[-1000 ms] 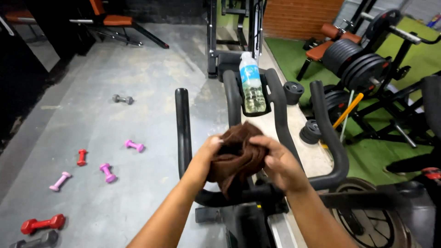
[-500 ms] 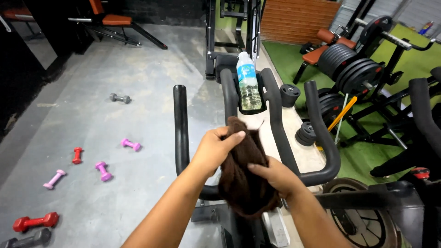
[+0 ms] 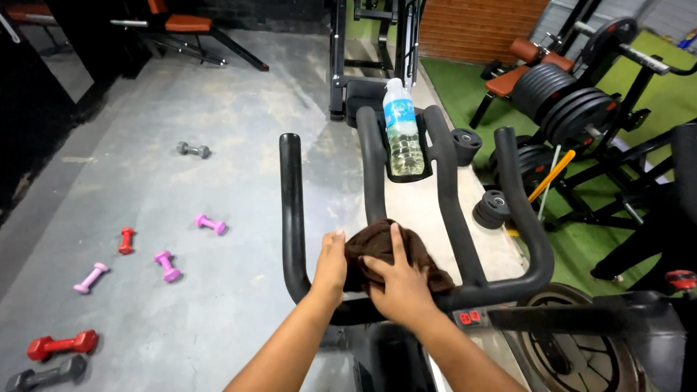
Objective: Cleaning a workout bench and then a stationary bike using a spray bottle and a cloth.
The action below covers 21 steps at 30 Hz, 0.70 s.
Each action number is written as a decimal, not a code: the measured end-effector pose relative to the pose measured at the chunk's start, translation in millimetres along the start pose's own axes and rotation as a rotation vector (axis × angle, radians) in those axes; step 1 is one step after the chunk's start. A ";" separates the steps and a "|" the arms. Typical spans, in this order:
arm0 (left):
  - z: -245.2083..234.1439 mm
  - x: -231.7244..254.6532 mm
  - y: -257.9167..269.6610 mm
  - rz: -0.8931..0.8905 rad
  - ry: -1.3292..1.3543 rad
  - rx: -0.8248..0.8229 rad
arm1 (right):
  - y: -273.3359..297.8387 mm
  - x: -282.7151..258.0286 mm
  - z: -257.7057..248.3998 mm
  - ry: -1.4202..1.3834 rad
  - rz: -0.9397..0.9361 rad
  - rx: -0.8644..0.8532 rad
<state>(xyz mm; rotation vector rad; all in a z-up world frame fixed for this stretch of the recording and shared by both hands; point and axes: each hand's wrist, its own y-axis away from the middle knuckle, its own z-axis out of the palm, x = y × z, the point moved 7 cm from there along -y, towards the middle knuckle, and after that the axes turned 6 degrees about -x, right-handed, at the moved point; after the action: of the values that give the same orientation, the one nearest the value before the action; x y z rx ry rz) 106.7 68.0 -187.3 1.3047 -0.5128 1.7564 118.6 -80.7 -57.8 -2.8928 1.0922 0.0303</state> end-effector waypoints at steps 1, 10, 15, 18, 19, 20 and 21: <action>-1.1 -0.9 -2.7 0.011 0.028 0.010 | -7.2 0.5 -1.8 -0.189 0.008 0.002; 1.0 14.5 2.4 -0.015 0.042 -0.028 | -84.6 13.5 2.1 -0.446 0.055 0.129; 5.8 15.0 -1.1 0.127 -0.008 -0.066 | -91.8 27.4 2.4 -0.443 0.100 0.184; 2.3 17.4 -1.3 0.031 -0.051 -0.029 | -100.2 47.9 -12.4 -0.521 0.066 0.367; 0.7 16.5 -4.7 -0.009 -0.051 -0.026 | -92.6 54.0 -37.2 -0.485 -0.034 0.638; -1.1 11.2 -3.3 -0.058 -0.047 -0.021 | -76.6 59.5 -55.7 -0.440 -0.135 0.899; -1.8 15.4 -0.6 -0.058 -0.046 -0.018 | -65.8 49.5 -82.3 -0.442 -0.137 0.897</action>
<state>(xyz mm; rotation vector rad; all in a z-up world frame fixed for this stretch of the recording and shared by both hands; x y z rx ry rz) 105.0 75.8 -173.9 1.3367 -0.5111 1.6742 199.3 -68.5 25.2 -2.0062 0.5968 0.1284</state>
